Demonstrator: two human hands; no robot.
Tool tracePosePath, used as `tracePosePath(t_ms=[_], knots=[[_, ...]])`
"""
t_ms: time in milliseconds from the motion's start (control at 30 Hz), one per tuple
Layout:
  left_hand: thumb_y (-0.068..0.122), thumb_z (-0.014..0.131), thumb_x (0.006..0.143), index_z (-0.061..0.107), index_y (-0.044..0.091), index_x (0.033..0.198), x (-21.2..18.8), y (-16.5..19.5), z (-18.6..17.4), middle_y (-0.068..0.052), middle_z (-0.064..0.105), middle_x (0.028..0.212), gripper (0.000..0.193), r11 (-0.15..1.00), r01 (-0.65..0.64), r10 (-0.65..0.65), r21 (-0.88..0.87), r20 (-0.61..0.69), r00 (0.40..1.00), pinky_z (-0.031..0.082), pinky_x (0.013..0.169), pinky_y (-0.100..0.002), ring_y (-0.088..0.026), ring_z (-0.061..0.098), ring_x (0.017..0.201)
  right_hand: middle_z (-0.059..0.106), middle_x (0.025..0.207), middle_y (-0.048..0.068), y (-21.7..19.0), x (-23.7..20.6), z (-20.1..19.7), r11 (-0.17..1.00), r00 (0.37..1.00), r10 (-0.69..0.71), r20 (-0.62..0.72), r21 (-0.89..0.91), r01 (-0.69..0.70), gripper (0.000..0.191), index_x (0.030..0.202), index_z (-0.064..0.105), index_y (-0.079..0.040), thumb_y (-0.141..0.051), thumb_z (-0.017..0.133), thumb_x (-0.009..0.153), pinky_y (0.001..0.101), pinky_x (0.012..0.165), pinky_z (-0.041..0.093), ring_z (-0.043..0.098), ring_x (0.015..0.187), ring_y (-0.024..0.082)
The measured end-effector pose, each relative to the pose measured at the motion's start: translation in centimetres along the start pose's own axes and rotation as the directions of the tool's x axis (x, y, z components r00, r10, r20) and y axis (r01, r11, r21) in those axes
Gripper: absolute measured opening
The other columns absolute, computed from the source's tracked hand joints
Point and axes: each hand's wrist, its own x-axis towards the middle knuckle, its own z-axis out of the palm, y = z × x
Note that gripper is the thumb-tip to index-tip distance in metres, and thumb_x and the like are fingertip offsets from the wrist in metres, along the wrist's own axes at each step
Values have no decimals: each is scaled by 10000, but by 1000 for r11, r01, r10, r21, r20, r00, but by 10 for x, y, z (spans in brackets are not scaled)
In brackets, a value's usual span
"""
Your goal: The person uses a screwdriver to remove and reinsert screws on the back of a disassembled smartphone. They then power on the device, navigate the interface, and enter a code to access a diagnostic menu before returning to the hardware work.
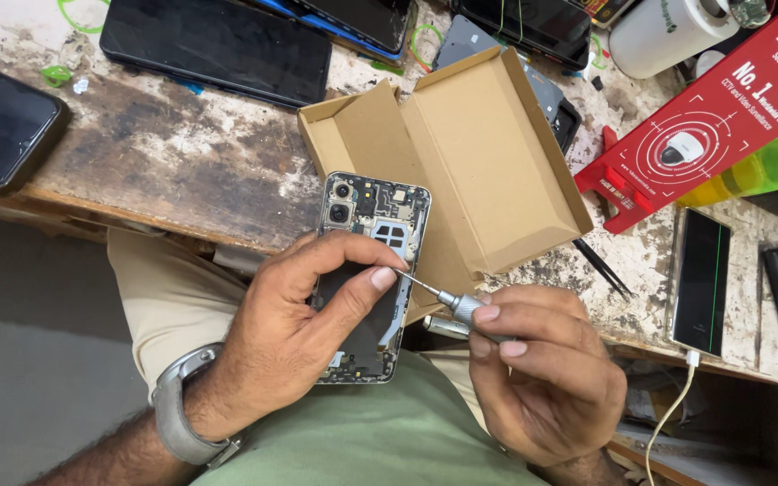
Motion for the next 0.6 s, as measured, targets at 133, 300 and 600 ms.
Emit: tracePosePath(t_ms=[133, 300, 600], knots=[[140, 649, 1013, 727, 55, 1120, 0, -1, 0, -31, 719, 975, 157, 1000, -15, 15, 4, 2, 1000, 548, 809, -254, -100, 681, 922, 677, 1098, 141, 0, -3, 0, 1000, 1000, 22, 5, 6, -22, 419, 1126, 479, -69, 146, 733, 871, 311, 809, 606, 716, 1004, 254], [145, 646, 1018, 724, 65, 1112, 0, 0, -1, -30, 719, 969, 146, 998, -47, 47, 49, 4, 999, 543, 825, -264, -116, 684, 923, 679, 1108, 135, 0, -4, 1, 999, 1000, 28, 3, 23, -28, 422, 1136, 472, -75, 145, 730, 885, 313, 818, 610, 716, 1018, 256], [140, 651, 1000, 729, 82, 1102, 2, 3, -1, -34, 722, 960, 140, 995, -34, 33, 91, 7, 999, 549, 815, -283, -137, 698, 917, 684, 1095, 148, -1, -3, -2, 999, 999, 33, 19, 13, -34, 414, 1125, 474, -70, 141, 729, 877, 324, 814, 609, 716, 1018, 255]])
